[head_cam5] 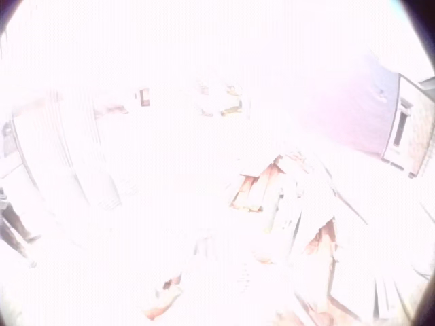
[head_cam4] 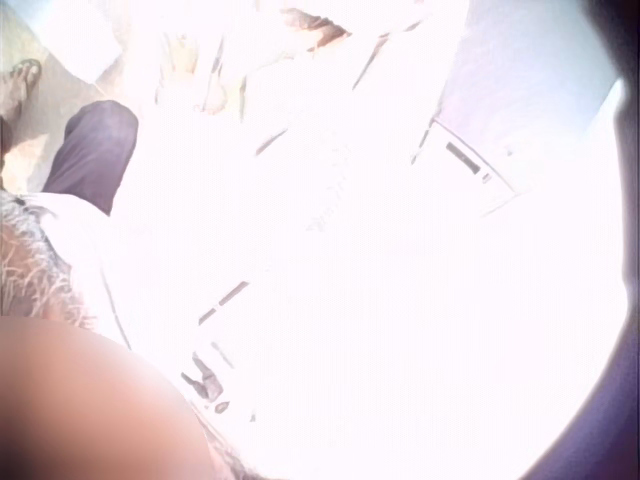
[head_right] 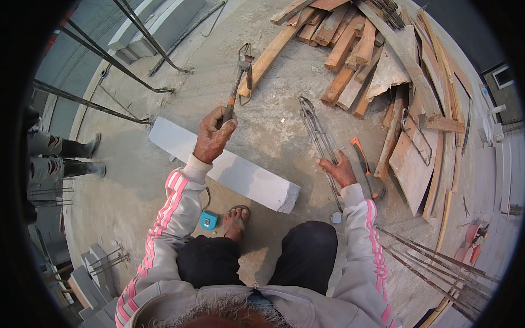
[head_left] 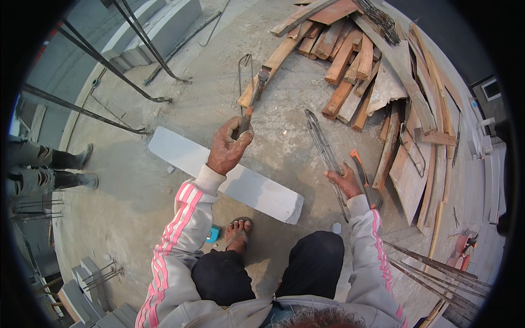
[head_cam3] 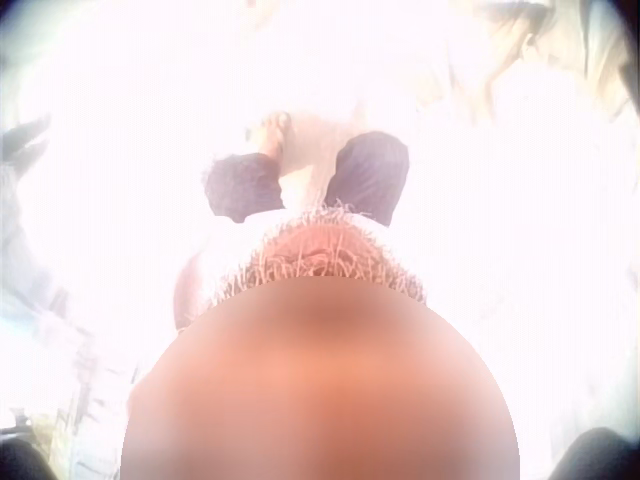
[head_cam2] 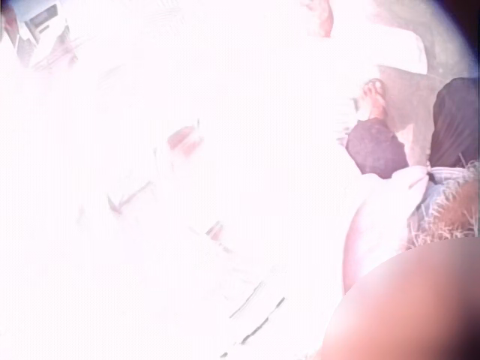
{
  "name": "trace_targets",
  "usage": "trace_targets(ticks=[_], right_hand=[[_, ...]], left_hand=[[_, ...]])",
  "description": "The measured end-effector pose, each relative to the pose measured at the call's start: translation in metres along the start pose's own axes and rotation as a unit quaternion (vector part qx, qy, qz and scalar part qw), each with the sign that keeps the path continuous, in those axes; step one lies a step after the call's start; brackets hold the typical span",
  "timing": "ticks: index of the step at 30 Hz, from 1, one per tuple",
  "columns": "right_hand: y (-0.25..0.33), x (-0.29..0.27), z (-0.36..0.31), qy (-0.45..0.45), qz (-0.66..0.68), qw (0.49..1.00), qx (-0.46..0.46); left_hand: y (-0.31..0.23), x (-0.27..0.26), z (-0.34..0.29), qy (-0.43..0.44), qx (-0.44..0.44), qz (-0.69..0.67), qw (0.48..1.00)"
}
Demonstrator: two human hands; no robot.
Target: The person uses a tape measure to measure distances on a construction site floor, then picks up and moves a large flat board and a white concrete block. The person places the block on the floor and uses a hammer to tap it into position.
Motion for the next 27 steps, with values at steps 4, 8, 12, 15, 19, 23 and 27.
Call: trace_targets(ticks=[4,8,12,15,19,23,27], right_hand=[[0.151,0.058,0.041,0.018,0.050,0.997,-0.052],[0.286,0.102,0.077,-0.083,-0.097,0.980,-0.155],[0.290,0.062,0.072,-0.204,-0.173,0.931,-0.247],[0.223,-0.032,0.041,-0.391,-0.233,0.837,-0.304],[0.127,-0.168,0.008,-0.599,-0.373,0.696,-0.133],[0.052,-0.233,0.031,-0.506,-0.451,0.734,0.051],[0.047,-0.241,0.029,-0.482,-0.493,0.715,-0.113]], left_hand=[[-0.065,-0.073,-0.055,-0.112,0.068,0.140,0.981],[-0.068,-0.105,-0.107,-0.187,-0.002,0.093,0.978],[-0.071,-0.132,-0.162,-0.211,-0.019,0.131,0.968],[-0.069,-0.144,-0.205,-0.205,-0.063,0.180,0.960],[-0.068,-0.144,-0.238,-0.188,-0.105,0.211,0.954],[-0.072,-0.129,-0.236,-0.182,-0.096,0.223,0.953],[-0.085,-0.118,-0.231,-0.157,-0.056,0.211,0.963]])
Point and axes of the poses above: each hand's wrist, its own z-axis towards the middle knuckle, its own x-axis out of the palm, y = z × x, the point moved 7 cm from there along z, towards the middle knuckle, and after that the axes turned 9 degrees about x, right-handed, at the moved point
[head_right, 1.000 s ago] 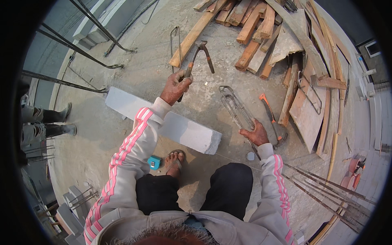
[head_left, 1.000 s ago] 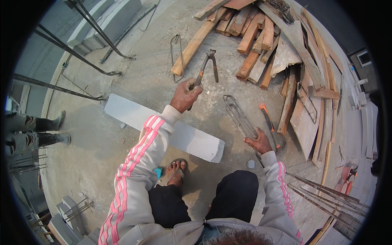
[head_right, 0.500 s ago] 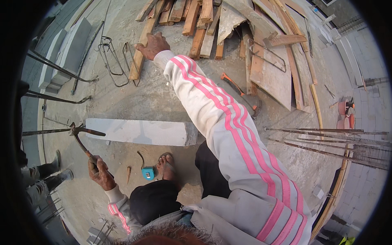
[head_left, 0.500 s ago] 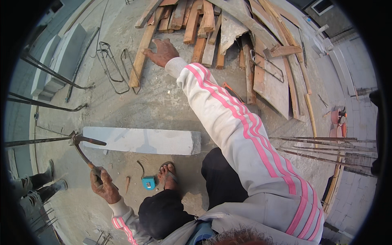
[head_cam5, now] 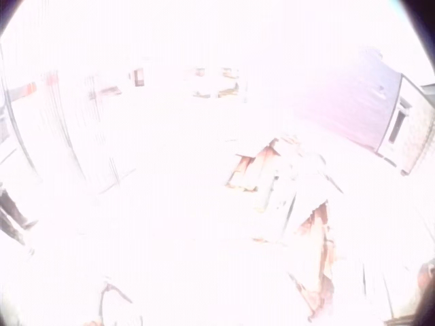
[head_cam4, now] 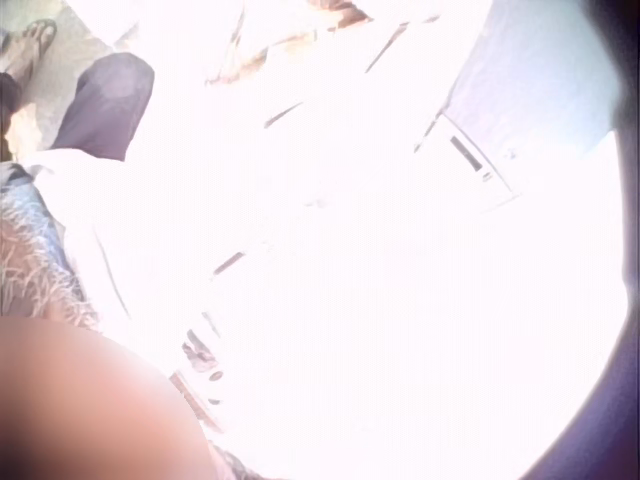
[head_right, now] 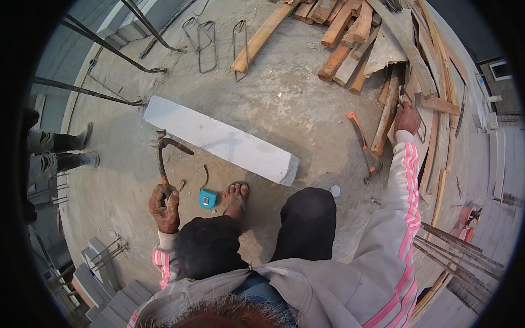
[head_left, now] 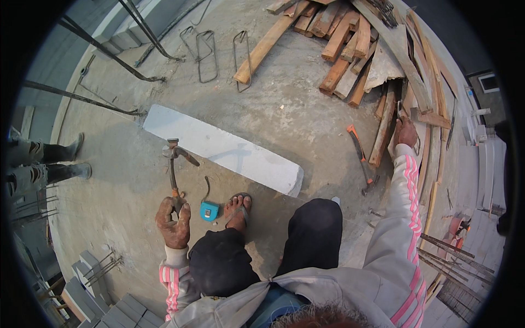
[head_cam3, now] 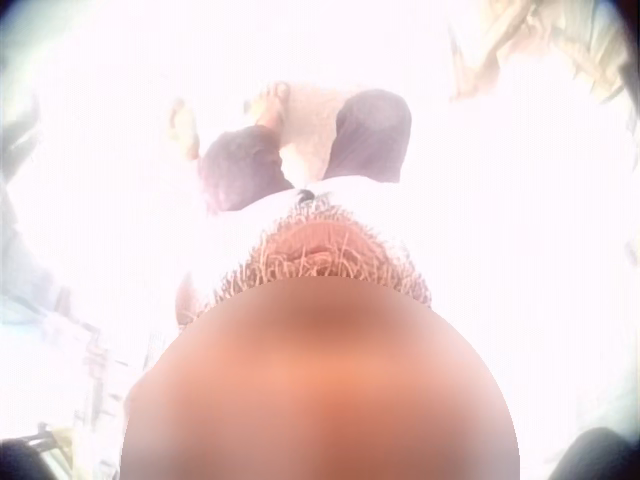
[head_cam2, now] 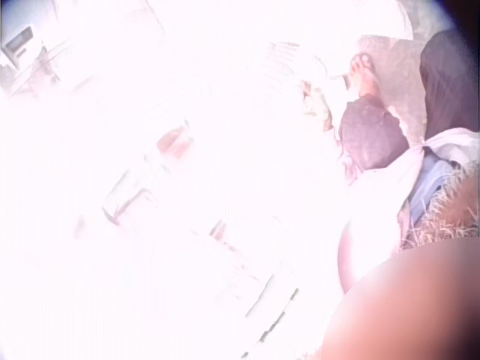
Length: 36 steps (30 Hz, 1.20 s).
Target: The person uses a tape measure to measure distances on a construction site floor, then picks up and moves a large flat board and a white concrete block. The person places the block on the floor and uses a hammer to tap it into position.
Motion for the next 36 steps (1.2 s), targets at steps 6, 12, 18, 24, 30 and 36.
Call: trace_targets(ticks=[6,12,18,24,30,36], right_hand=[[0.047,-0.085,0.008,-0.054,0.227,0.969,-0.080],[0.220,-0.173,0.047,0.037,0.439,0.893,-0.092],[0.452,-0.195,0.082,0.156,0.643,0.736,-0.141],[0.573,-0.074,0.018,0.163,0.287,0.909,-0.254],[0.547,0.119,-0.073,0.322,0.152,0.927,-0.119],[0.565,0.185,-0.097,0.547,0.556,0.624,0.043]], left_hand=[[-0.006,-0.007,-0.013,0.015,0.002,0.035,0.999],[0.002,0.000,-0.019,0.001,-0.006,0.013,1.000],[0.016,-0.007,-0.034,-0.025,-0.040,0.004,0.999],[0.024,-0.021,-0.042,-0.029,-0.032,0.026,0.999],[0.059,-0.040,-0.084,-0.077,-0.102,0.037,0.991],[0.098,-0.050,-0.139,-0.083,-0.237,0.042,0.967]])
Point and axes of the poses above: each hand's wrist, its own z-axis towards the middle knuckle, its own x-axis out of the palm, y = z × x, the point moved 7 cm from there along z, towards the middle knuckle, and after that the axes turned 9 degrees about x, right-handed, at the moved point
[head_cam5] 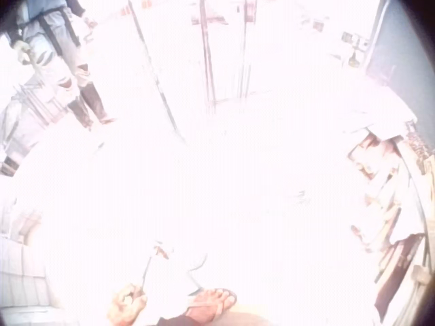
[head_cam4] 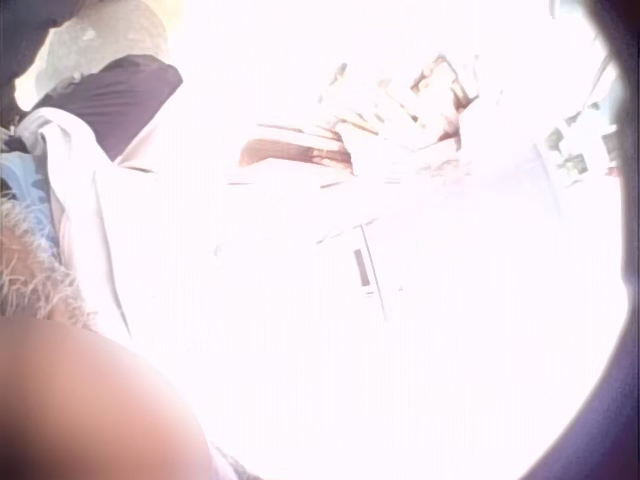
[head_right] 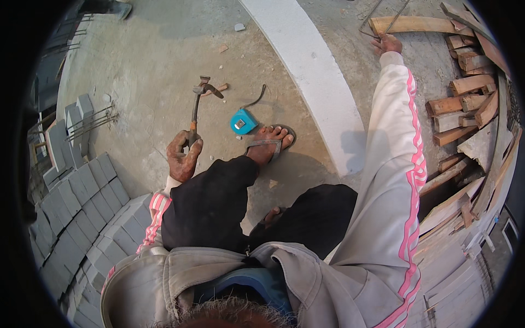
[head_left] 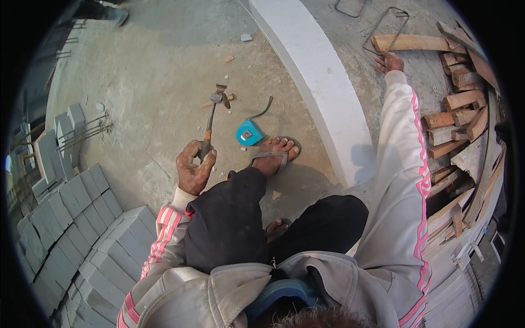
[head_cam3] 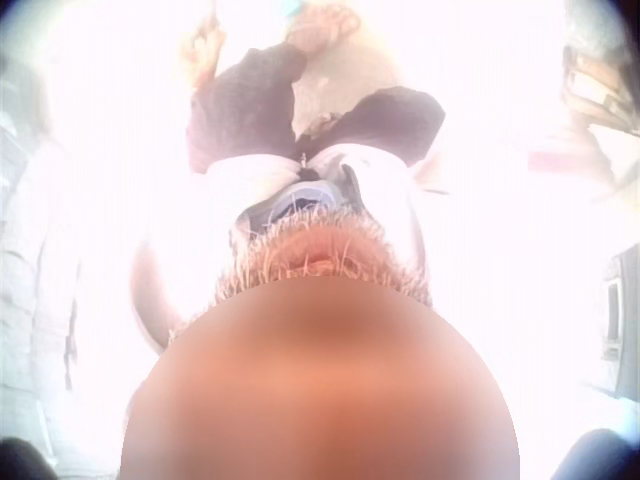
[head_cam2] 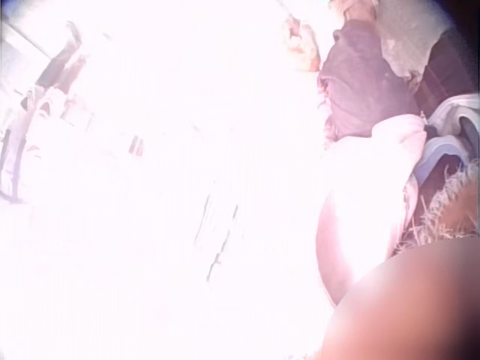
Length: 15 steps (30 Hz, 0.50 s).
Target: The person uses a tape measure to measure distances on a construction site floor, then picks up and moves a large flat board and a white concrete block. The person places the block on the floor and uses a hammer to tap it into position.
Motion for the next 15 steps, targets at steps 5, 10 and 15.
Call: trace_targets(ticks=[5,10,15], right_hand=[[0.078,0.013,-0.026,0.118,0.163,0.975,-0.095],[0.176,0.057,-0.044,0.244,0.197,0.936,-0.158],[0.171,0.107,-0.091,0.070,-0.290,0.922,-0.246]], left_hand=[[0.020,-0.004,-0.014,-0.012,-0.052,0.022,0.998],[0.007,0.000,-0.012,-0.017,-0.019,0.031,0.999],[-0.027,0.010,0.008,-0.040,0.067,0.011,0.997]])
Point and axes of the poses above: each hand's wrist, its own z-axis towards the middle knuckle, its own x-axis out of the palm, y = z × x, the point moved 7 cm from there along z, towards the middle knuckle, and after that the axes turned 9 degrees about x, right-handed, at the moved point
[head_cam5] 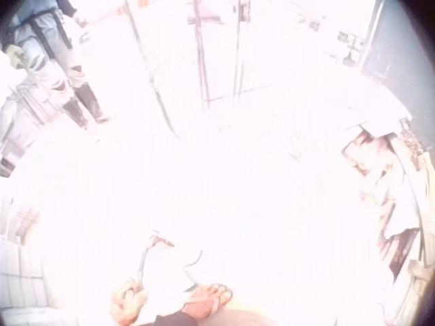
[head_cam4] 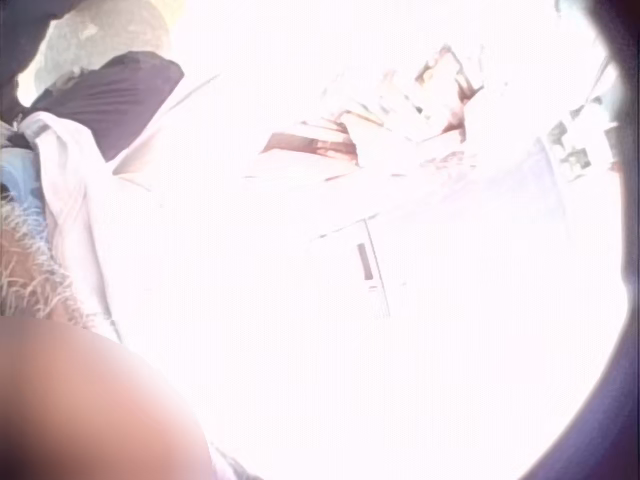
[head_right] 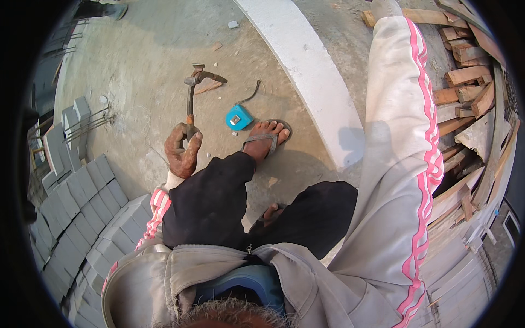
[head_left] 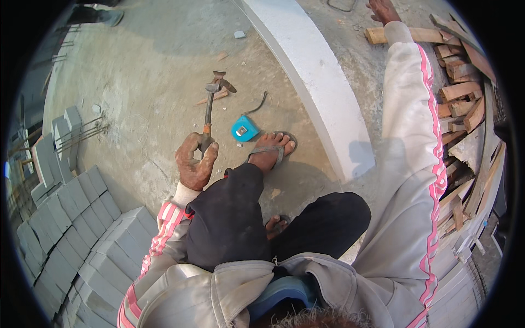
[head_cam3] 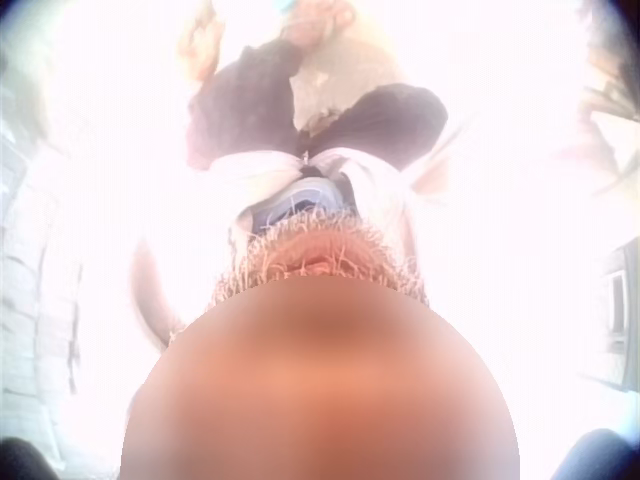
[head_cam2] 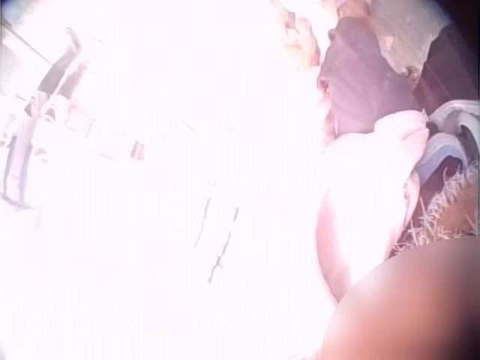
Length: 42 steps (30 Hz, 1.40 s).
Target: The person uses a tape measure to measure distances on a construction site floor, then picks up and moves a large flat board and a white concrete block. The person places the block on the floor and uses a hammer to tap it into position.
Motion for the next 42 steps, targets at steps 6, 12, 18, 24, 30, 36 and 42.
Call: trace_targets(ticks=[6,12,18,24,30,36,42], right_hand=[[0.116,0.076,-0.170,0.158,0.014,0.971,-0.180],[0.179,0.082,-0.273,0.113,0.266,0.926,-0.244],[0.121,0.078,-0.282,0.086,0.417,0.905,-0.004],[0.069,0.011,-0.284,0.116,0.560,0.818,0.061],[0.045,-0.044,-0.311,0.059,0.553,0.831,0.036],[-0.014,-0.111,-0.350,-0.184,0.397,0.893,0.107],[-0.023,-0.131,-0.375,-0.217,0.298,0.910,0.191]], left_hand=[[-0.050,0.023,0.041,-0.032,0.204,-0.104,0.973],[-0.120,0.056,0.092,-0.010,0.302,-0.103,0.947],[-0.105,0.081,0.100,0.056,0.295,-0.041,0.953],[0.040,0.093,0.048,0.146,0.085,0.260,0.951],[0.123,0.148,-0.028,0.291,-0.033,0.355,0.888],[0.134,0.154,-0.016,0.301,0.001,0.311,0.902],[0.097,0.109,0.026,0.258,-0.066,0.054,0.962]])
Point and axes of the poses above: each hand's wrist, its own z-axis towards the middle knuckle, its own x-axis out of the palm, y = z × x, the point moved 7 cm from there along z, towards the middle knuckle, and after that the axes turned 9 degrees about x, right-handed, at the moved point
